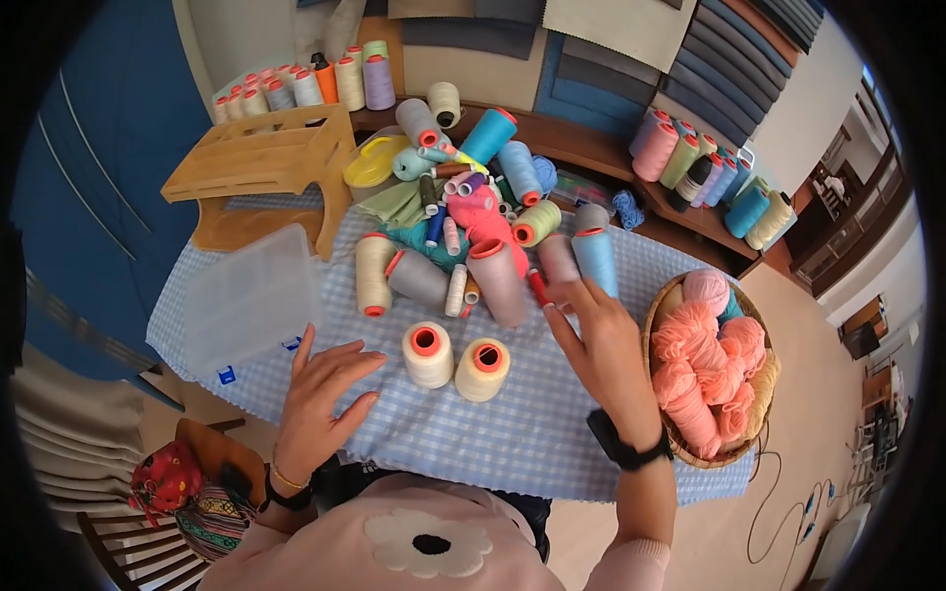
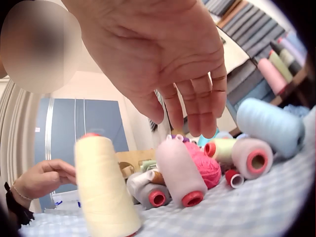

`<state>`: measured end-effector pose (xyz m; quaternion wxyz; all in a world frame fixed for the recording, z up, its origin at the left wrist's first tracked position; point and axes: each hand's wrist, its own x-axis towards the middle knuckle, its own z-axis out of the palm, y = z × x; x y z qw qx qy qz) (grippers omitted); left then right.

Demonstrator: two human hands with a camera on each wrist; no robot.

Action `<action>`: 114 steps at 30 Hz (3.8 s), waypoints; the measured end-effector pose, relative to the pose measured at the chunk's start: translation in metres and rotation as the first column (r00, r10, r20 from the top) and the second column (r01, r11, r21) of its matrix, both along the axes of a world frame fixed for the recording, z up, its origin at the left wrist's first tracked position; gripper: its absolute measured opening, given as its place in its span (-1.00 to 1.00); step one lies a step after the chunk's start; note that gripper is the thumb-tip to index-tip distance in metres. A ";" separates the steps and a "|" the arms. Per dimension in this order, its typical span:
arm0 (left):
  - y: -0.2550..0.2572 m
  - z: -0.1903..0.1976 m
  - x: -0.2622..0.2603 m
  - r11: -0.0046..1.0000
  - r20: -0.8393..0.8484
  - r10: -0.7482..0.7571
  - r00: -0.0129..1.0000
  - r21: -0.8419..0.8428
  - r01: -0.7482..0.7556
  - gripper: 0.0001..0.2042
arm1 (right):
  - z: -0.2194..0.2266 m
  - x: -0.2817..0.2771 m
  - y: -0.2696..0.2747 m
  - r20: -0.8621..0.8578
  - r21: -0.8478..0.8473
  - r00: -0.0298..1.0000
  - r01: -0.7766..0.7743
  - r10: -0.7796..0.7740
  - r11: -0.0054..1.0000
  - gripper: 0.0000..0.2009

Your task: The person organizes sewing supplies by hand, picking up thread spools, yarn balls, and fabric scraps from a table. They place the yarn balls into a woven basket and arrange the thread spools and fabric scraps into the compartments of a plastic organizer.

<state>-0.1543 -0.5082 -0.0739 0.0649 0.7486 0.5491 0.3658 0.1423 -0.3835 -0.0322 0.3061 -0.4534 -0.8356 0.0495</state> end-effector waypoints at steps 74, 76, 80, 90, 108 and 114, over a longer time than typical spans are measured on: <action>0.023 0.018 0.073 0.970 -0.327 -0.243 0.913 -0.056 0.238 -0.21 | 0.065 0.255 -0.051 -0.088 0.387 0.602 0.754 -0.793 0.530 -0.61; 0.023 0.018 0.073 0.970 -0.320 -0.242 0.916 -0.061 0.234 -0.21 | 0.057 0.275 -0.040 -0.083 0.338 0.655 0.727 -0.751 0.597 -0.62; 0.023 0.019 0.073 0.973 -0.304 -0.232 0.924 -0.084 0.217 -0.26 | 0.040 0.302 -0.009 -0.186 0.063 0.781 0.615 -0.596 0.786 -0.60; 0.023 0.016 0.070 0.972 -0.304 -0.235 0.923 -0.095 0.216 -0.22 | 0.018 0.330 0.006 0.119 -0.107 0.843 0.537 -0.525 0.837 -0.51; 0.024 0.020 0.067 0.969 -0.256 -0.246 0.935 -0.104 0.226 -0.26 | 0.003 0.389 0.047 0.169 -0.053 0.825 0.554 -0.540 0.831 -0.57; 0.024 0.009 0.066 0.969 -0.259 -0.248 0.933 -0.051 0.244 -0.24 | 0.105 0.179 0.019 0.172 -0.111 0.934 0.334 -0.313 0.936 -0.63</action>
